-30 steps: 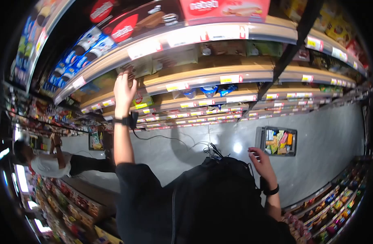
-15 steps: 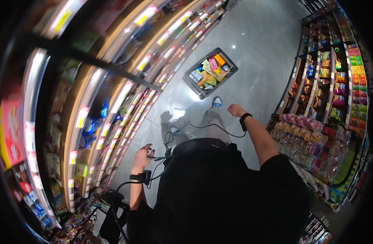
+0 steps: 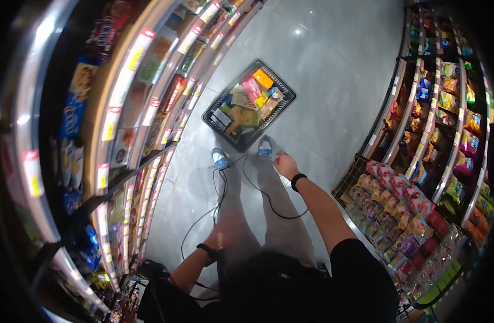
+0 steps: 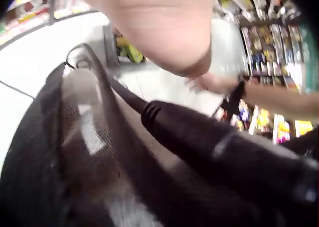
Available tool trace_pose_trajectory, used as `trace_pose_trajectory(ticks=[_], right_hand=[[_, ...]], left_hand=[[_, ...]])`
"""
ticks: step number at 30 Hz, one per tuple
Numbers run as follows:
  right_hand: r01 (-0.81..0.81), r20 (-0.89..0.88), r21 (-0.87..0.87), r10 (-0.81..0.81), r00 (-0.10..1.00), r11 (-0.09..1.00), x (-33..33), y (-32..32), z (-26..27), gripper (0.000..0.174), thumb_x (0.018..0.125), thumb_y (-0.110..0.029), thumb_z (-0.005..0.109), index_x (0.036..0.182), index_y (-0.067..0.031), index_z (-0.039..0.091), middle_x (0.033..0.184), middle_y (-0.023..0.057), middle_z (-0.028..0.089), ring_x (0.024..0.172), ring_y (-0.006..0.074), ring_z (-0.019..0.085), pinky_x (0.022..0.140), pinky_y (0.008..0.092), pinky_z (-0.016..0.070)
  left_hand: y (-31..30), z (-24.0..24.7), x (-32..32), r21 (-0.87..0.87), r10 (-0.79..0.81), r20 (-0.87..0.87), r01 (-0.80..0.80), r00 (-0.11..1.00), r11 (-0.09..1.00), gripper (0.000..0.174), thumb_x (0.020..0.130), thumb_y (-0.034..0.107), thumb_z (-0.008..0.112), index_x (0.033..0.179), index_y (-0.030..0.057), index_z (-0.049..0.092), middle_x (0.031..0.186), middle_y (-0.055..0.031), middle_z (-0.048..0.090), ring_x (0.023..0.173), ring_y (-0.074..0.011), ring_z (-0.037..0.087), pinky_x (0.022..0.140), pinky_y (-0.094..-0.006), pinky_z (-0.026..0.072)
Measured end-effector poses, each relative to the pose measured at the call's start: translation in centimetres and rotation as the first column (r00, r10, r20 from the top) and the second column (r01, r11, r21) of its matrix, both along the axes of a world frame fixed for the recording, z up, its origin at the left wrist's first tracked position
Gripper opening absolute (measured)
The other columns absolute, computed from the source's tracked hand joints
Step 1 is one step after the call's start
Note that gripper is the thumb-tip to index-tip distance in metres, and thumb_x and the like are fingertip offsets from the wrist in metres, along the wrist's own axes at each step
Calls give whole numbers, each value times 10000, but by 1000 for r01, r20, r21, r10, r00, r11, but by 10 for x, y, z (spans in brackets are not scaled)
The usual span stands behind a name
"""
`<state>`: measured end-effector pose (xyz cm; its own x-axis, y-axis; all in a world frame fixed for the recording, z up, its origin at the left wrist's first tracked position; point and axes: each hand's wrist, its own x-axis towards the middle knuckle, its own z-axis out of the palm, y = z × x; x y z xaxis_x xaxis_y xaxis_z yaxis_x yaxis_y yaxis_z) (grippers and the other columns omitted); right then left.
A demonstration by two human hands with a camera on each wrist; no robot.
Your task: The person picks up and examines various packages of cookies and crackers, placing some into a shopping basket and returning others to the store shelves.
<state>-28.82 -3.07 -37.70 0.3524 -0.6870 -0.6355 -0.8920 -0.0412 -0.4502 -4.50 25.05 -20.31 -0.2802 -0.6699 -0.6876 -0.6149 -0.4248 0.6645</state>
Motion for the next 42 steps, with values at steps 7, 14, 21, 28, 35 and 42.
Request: trace_pose_trajectory(ticks=[7,14,21,28,35,42], right_hand=[[101,188,-259,-53,981,961,125,-90,-121,408,855,-118,619,1244,-24,537,1155,234,622,1086,432,603,927,503,504],[-9,262,-572,193,945,820,240,-156,-230,352,839,-43,587,1191,-34,576,1085,201,630,1032,388,615,905,485,491],[-183,40,-518,238,971,836,270,-161,-269,393,765,-99,718,1117,-34,555,1102,211,612,1090,404,581,909,510,473],[5,456,-505,262,850,863,200,-129,-63,640,778,-130,755,1348,25,508,1286,255,538,1242,428,495,1103,489,369],[-26,685,-369,290,668,929,128,-25,196,572,734,-12,751,1249,0,502,1191,165,498,1148,318,525,1023,409,446],[-374,775,-2,238,586,927,103,112,357,551,804,-7,772,1269,-80,486,1239,84,511,1146,198,560,953,367,526]], left_hand=[[-45,-64,-36,-101,-672,-343,686,656,721,379,898,425,620,1067,92,678,1050,-145,669,971,-347,637,830,-490,516],[47,-110,-11,-277,-141,-401,27,905,961,220,840,327,660,848,114,604,859,-102,611,869,-336,628,775,-501,511],[34,-101,10,-270,-16,-538,-154,843,950,208,840,244,649,866,57,561,914,-132,590,914,-350,603,836,-467,508],[17,-75,-15,-331,-141,-320,29,937,943,186,881,225,604,901,41,589,919,-159,601,921,-365,602,856,-471,504],[12,-4,-52,-240,452,80,-423,889,874,509,840,237,691,1269,-3,561,1230,-212,619,1189,-406,567,1017,-496,458],[32,168,-37,-633,731,38,-550,681,545,867,807,306,786,1496,13,350,1428,-239,496,1330,-405,474,1108,-477,386]])
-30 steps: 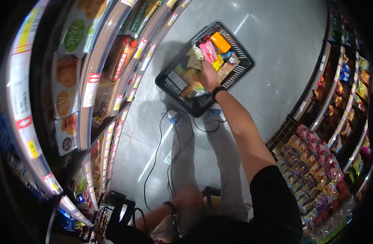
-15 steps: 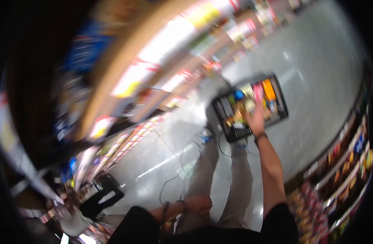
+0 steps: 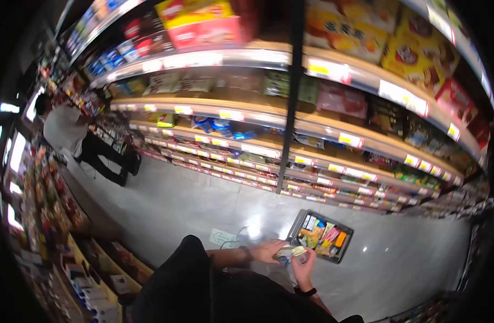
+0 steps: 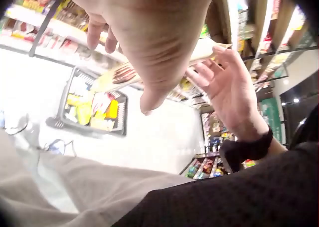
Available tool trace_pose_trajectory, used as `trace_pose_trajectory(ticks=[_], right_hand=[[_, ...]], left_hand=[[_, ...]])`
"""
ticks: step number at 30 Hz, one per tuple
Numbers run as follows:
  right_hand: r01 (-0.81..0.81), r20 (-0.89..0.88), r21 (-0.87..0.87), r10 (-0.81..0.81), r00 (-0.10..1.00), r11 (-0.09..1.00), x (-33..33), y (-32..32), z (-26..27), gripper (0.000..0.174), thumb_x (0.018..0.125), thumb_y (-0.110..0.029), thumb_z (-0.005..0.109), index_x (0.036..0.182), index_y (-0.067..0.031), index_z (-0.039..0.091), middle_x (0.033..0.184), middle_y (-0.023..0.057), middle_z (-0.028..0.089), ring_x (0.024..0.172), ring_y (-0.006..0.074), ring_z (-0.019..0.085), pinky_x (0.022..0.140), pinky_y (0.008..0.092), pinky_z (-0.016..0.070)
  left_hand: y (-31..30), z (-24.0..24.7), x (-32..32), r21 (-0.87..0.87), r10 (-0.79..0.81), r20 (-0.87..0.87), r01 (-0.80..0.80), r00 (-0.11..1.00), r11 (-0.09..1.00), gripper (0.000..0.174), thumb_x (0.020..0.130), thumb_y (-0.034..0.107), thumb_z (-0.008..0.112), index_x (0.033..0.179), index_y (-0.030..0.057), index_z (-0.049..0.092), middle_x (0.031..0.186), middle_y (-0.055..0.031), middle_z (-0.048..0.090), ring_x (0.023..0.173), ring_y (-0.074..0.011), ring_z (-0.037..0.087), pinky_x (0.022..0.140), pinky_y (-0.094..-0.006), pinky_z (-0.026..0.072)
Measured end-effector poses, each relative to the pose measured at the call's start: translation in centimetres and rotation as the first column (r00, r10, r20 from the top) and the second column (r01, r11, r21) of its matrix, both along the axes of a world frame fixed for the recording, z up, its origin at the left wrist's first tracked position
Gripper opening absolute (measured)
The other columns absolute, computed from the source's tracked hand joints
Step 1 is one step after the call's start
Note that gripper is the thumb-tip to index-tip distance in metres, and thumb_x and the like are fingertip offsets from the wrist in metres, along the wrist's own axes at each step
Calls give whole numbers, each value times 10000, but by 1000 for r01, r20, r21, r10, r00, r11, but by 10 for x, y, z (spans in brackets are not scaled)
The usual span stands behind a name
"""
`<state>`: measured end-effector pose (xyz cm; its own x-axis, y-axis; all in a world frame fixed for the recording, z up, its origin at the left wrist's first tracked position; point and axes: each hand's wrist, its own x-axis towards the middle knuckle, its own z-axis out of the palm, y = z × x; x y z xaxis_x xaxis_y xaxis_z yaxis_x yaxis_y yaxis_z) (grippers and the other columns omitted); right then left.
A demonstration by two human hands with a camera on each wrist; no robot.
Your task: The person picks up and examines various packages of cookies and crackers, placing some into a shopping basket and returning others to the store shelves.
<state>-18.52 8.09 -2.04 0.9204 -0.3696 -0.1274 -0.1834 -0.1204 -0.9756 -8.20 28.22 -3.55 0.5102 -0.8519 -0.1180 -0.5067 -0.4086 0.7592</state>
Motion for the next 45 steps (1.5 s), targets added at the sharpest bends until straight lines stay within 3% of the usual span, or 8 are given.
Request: trace_pose_trajectory(ticks=[1,4,7,14,20,24,32,45], right_hand=[[-48,6,89,47,999,995,3,15,7,546,819,0,767,1276,-87,481,1244,77,514,1146,184,563,946,350,530],[-169,172,96,151,973,981,30,68,36,528,846,35,737,1282,-92,468,1257,65,521,1161,165,565,902,302,543],[-215,121,286,187,975,934,59,121,69,502,869,31,722,1285,-66,458,1253,70,523,1147,172,575,875,308,558],[-291,288,434,175,942,853,107,273,173,489,925,13,636,1362,-39,423,1327,103,497,1265,207,520,1028,335,484],[-516,508,50,423,751,855,135,347,252,600,857,-3,716,1394,-51,453,1405,104,459,1339,220,479,1071,365,450],[-435,550,-310,532,643,846,153,357,279,646,774,-41,814,1351,-45,524,1418,141,479,1314,238,517,1057,368,460],[-436,688,-257,480,544,863,217,369,284,690,732,-50,846,1348,-31,535,1455,201,465,1326,307,518,1065,408,462],[-398,773,-378,522,362,836,322,376,306,532,770,-200,857,1236,-40,656,1262,199,622,1102,344,639,927,424,530]], left_hand=[[10,14,-1,-73,66,84,-60,994,996,836,820,299,775,1497,21,371,1392,-262,540,1292,-413,522,1075,-463,427],[49,50,10,70,258,-222,-248,940,966,717,851,301,738,1451,57,431,1176,-228,670,1085,-414,645,923,-455,519],[124,67,28,-84,310,-26,-311,951,947,640,857,236,704,1427,113,442,948,-223,701,847,-434,679,753,-495,536],[342,185,52,-455,505,271,-354,819,817,444,781,185,755,1202,100,643,1055,-140,712,934,-363,683,823,-443,542],[441,289,66,-528,578,595,-270,559,805,486,640,73,801,1112,80,689,1136,-96,724,1042,-296,681,877,-408,520],[467,336,82,-528,564,680,-221,468,820,388,662,85,790,1034,62,682,1164,-95,723,1065,-303,665,912,-430,493],[477,360,124,-570,592,732,-174,336,803,342,676,100,788,992,51,666,1156,-118,730,1057,-318,668,923,-447,483],[484,394,211,-551,555,601,-204,575,809,396,648,84,882,1000,46,705,999,-90,769,909,-260,714,853,-385,518]])
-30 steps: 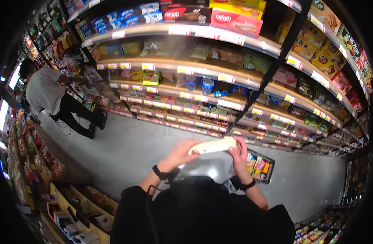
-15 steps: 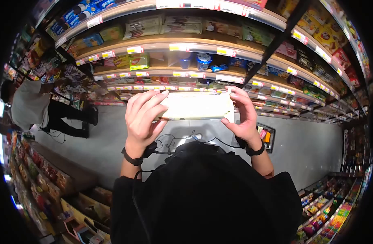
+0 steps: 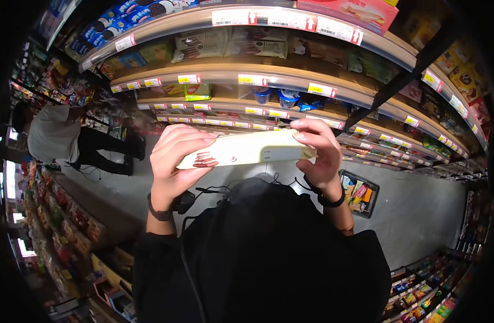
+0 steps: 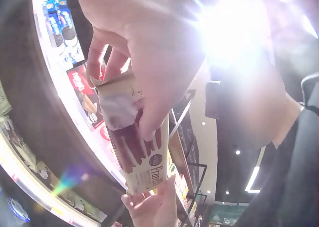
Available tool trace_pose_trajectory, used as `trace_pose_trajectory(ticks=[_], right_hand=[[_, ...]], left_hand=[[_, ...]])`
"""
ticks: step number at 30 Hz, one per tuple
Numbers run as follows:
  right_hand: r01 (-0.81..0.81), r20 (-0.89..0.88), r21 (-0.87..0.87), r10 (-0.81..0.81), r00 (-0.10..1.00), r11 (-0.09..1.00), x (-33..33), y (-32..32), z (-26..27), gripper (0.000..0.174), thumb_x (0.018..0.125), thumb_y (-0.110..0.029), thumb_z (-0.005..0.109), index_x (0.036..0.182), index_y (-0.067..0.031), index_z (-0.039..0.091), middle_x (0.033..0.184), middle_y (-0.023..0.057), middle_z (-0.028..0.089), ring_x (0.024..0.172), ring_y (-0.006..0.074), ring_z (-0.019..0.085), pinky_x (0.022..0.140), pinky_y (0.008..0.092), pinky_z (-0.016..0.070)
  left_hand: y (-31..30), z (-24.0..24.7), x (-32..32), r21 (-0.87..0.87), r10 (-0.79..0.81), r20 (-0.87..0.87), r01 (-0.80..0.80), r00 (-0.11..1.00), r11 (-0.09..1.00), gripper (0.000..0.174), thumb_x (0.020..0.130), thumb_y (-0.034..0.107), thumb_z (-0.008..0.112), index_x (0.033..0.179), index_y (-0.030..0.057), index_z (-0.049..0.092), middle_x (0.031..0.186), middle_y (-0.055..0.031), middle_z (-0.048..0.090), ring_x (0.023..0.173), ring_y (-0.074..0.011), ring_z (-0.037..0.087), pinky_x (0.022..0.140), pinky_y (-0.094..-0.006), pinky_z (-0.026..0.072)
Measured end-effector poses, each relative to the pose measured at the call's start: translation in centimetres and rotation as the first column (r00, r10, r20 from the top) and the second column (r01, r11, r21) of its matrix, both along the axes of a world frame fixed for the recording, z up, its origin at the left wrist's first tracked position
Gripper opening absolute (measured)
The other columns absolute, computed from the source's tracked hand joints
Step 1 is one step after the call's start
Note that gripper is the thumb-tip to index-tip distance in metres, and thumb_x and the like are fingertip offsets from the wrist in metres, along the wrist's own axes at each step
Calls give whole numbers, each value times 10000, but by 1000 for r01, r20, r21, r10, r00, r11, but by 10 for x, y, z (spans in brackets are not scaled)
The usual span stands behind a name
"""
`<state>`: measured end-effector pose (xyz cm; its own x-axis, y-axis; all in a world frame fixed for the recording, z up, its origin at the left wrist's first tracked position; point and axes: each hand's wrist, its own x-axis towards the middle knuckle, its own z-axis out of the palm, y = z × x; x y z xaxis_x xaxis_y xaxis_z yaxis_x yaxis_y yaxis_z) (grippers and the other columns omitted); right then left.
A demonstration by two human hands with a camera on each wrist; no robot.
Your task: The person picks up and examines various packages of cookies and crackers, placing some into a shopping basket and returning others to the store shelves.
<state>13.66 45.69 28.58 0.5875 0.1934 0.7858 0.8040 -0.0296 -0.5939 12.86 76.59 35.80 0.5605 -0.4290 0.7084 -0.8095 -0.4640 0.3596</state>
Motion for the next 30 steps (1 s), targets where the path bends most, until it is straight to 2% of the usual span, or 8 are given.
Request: trace_pose_trajectory(ticks=[1,5,9,18,20,22,23,30], right_hand=[[-4,-4,-15,3,1000,1000,8,-1,-5,559,744,-227,878,1228,-48,666,1214,172,659,1090,335,645,942,437,505],[11,-28,-56,-13,1000,998,28,8,-4,561,697,-231,908,1176,-44,683,1217,124,673,1091,292,652,934,413,495],[85,-19,-104,-87,996,991,44,26,-7,522,691,-55,886,1161,-46,661,1214,134,657,1107,306,641,939,407,522],[241,-47,-201,-255,966,949,72,79,10,502,661,-24,876,1121,-65,679,1190,128,667,1066,298,660,895,411,548],[258,-27,-188,-267,963,948,81,99,15,476,649,-46,883,1078,-51,676,1158,152,679,1031,306,658,867,396,542],[264,-29,-204,-275,961,943,86,117,23,463,653,-60,886,1062,-43,670,1142,168,682,1012,311,654,849,387,534],[293,47,-154,-289,956,944,93,130,28,395,677,-111,859,1038,-36,718,1096,141,690,955,286,645,803,367,512],[252,82,-144,-242,967,957,107,191,37,372,716,-144,873,1044,-51,725,1100,134,696,957,286,662,802,367,523]], left_hand=[[1,-2,7,-7,-3,-10,3,1000,1000,398,645,83,882,1000,45,706,998,-91,770,908,-259,715,854,-384,519],[12,-11,30,-38,-7,-77,4,997,999,407,626,57,869,999,34,708,1013,-106,769,922,-260,715,859,-377,520],[27,-26,52,-83,22,-146,-35,989,996,418,604,16,840,999,11,706,1044,-129,763,967,-270,714,877,-374,520],[78,-38,114,-156,-85,-114,66,990,986,445,596,1,859,1013,11,701,1021,-136,761,958,-276,717,882,-382,522],[97,-35,126,-152,-105,-86,91,991,984,449,598,8,866,1014,10,697,1014,-133,762,954,-280,719,881,-380,522],[115,-28,138,-168,-142,-53,132,988,977,437,617,44,879,1009,7,690,1003,-140,762,944,-293,722,879,-399,523],[126,-26,143,-177,-163,-38,154,986,972,430,625,54,881,1007,7,689,1002,-143,761,940,-296,722,877,-405,524],[189,-25,166,-237,-191,43,196,981,952,448,697,264,905,998,21,678,965,-156,761,859,-288,702,831,-424,530]])
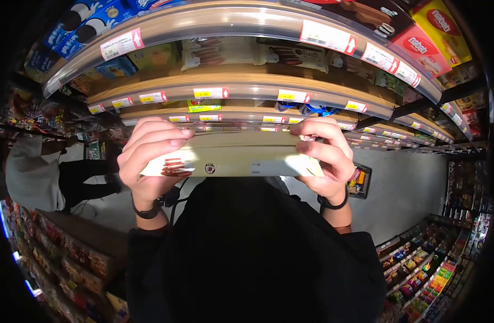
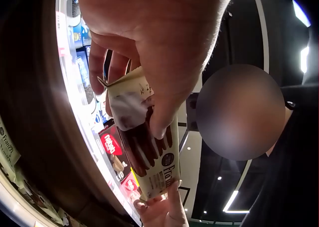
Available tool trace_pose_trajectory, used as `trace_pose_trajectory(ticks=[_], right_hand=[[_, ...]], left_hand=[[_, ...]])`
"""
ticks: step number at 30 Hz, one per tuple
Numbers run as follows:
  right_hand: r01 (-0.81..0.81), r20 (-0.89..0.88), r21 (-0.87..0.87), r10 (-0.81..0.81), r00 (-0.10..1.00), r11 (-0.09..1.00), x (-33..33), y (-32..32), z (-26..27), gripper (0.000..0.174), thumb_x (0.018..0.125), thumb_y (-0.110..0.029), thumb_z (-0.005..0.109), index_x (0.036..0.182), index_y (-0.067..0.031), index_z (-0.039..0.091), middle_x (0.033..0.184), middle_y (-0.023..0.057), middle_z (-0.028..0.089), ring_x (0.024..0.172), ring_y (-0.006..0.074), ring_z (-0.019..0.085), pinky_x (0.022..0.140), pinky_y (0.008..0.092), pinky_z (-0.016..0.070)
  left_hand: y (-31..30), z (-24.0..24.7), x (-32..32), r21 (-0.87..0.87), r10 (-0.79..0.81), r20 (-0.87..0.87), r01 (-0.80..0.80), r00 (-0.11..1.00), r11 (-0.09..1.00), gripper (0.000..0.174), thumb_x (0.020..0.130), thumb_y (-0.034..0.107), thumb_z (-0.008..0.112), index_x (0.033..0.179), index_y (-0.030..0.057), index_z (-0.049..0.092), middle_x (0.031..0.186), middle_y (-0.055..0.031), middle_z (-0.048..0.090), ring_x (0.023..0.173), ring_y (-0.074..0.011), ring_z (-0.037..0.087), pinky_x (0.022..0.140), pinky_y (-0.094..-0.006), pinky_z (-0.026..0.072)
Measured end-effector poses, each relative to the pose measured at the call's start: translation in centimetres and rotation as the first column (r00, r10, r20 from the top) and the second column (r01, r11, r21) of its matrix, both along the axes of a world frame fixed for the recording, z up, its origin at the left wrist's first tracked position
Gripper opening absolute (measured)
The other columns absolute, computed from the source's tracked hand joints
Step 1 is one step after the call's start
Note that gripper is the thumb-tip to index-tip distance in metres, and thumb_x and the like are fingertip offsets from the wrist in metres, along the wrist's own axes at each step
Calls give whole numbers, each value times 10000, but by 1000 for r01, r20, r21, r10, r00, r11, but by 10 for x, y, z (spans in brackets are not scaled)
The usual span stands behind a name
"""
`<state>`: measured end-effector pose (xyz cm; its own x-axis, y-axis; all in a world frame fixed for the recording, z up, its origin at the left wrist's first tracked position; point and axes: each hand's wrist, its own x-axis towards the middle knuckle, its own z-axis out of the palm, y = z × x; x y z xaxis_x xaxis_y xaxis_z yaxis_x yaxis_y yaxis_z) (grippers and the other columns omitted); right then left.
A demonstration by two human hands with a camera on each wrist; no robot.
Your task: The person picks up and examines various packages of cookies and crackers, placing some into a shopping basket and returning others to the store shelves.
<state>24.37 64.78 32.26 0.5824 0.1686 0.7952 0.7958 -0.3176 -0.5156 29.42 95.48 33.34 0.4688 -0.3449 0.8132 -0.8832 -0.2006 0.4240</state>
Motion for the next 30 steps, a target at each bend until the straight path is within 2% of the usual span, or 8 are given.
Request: trace_pose_trajectory(ticks=[7,9,11,12,16,20,25,30], right_hand=[[4,29,-8,-4,1000,1000,13,47,-8,383,748,-125,859,1097,-67,713,1134,144,704,982,278,677,820,362,542],[13,-103,37,-9,995,999,22,54,-11,380,753,-92,845,1106,-61,710,1125,143,706,997,281,679,824,365,545],[98,-259,16,-90,962,995,37,55,-22,370,772,-57,815,1124,-41,700,1112,140,712,1017,263,682,827,349,542],[125,-450,-5,-114,886,992,48,55,-28,343,867,-66,765,1181,6,648,1100,98,687,1016,166,662,886,335,541],[172,-759,73,-57,648,982,116,54,-45,368,909,-216,752,1194,3,674,955,36,734,883,85,666,749,251,526],[315,-754,-88,-270,599,945,187,36,-79,473,876,-373,756,1160,2,710,923,84,755,855,129,688,765,301,541],[500,-623,-294,-560,546,814,225,21,-107,535,902,-518,653,1103,-26,712,994,215,720,968,387,692,883,406,525],[474,-585,-458,-657,476,752,211,35,-103,547,907,-525,606,1237,-90,643,1174,213,674,1085,401,654,944,467,506]], left_hand=[[46,-5,17,7,-3,4,3,1000,1000,430,660,214,911,959,25,667,921,-141,757,825,-288,703,801,-416,540],[51,-2,24,50,18,-72,-14,997,999,419,624,110,895,969,22,674,920,-129,759,827,-280,707,793,-395,546],[54,-18,36,77,77,-395,-50,916,996,420,691,55,878,1062,49,682,948,-110,755,857,-210,708,780,-353,556],[51,-25,45,55,86,-561,-66,823,996,424,719,59,878,1095,60,681,957,-106,753,871,-188,707,776,-342,559],[41,-53,119,219,292,-606,-197,740,956,463,779,293,879,1108,32,684,947,-145,748,901,-192,727,777,-341,566],[28,-90,179,343,449,-324,-339,832,876,614,745,355,883,1169,-26,653,957,-159,758,857,-202,738,776,-333,569],[10,-102,196,264,384,-638,-279,668,923,634,750,298,857,1274,29,622,986,-120,760,832,-157,722,768,-310,567],[4,-96,172,396,614,-367,-480,699,783,640,810,442,767,1303,64,612,954,-233,727,898,-411,708,802,-466,559]])
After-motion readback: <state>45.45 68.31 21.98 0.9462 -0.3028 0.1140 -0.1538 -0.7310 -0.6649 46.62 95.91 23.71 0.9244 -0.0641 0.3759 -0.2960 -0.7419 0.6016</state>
